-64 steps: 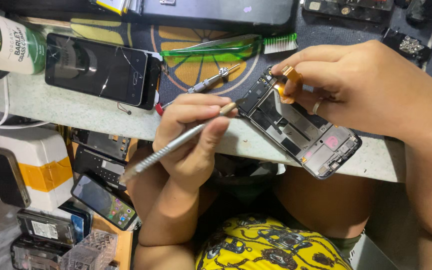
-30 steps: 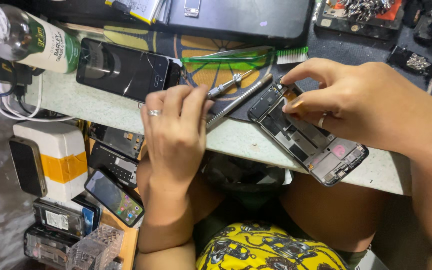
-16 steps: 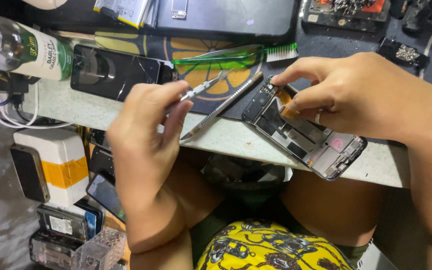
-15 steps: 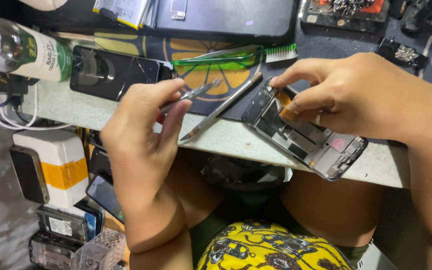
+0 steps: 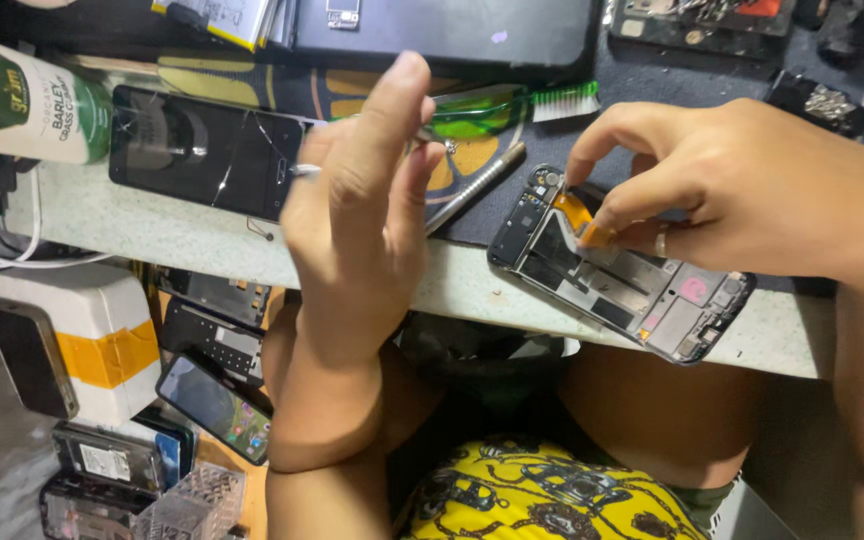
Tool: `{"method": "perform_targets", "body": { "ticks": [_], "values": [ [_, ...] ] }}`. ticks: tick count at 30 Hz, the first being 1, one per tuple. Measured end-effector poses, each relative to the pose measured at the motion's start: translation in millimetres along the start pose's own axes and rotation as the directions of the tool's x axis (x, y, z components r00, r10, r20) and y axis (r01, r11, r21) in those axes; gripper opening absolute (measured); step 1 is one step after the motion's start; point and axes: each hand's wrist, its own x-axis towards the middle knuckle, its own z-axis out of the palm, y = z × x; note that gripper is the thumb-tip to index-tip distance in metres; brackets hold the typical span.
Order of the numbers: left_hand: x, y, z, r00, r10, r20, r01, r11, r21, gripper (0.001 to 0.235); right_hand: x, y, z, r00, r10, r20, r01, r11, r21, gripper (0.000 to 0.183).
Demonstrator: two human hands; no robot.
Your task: The person disassembles a mobile phone using a screwdriver and tweezers. They remove screws, lift the motherboard, disconnect ribbon cables, and set components aside on the workbench.
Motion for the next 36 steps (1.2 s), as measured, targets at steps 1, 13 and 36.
{"method": "perform_targets", "body": {
  "ticks": [1,13,36],
  "values": [
    [-1,2,2,1.000,-0.023,-0.006,0.023,0.999,-0.031,0.041,1,0,0,1.000,0.007,-0.001,-0.007,1.000,0.008,0.027],
    [-14,21,9,0.997,0.065,0.039,-0.053,0.962,-0.268,0.053,0,2,-1,1.000,-0.016,-0.021,0.017,0.998,0.053,0.029],
    [-12,21,10,0.986,0.079,0.144,-0.030,0.950,-0.312,0.055,0,0,-1,0.999,-0.029,-0.026,0.029,0.999,0.014,0.031]
  ]
}}
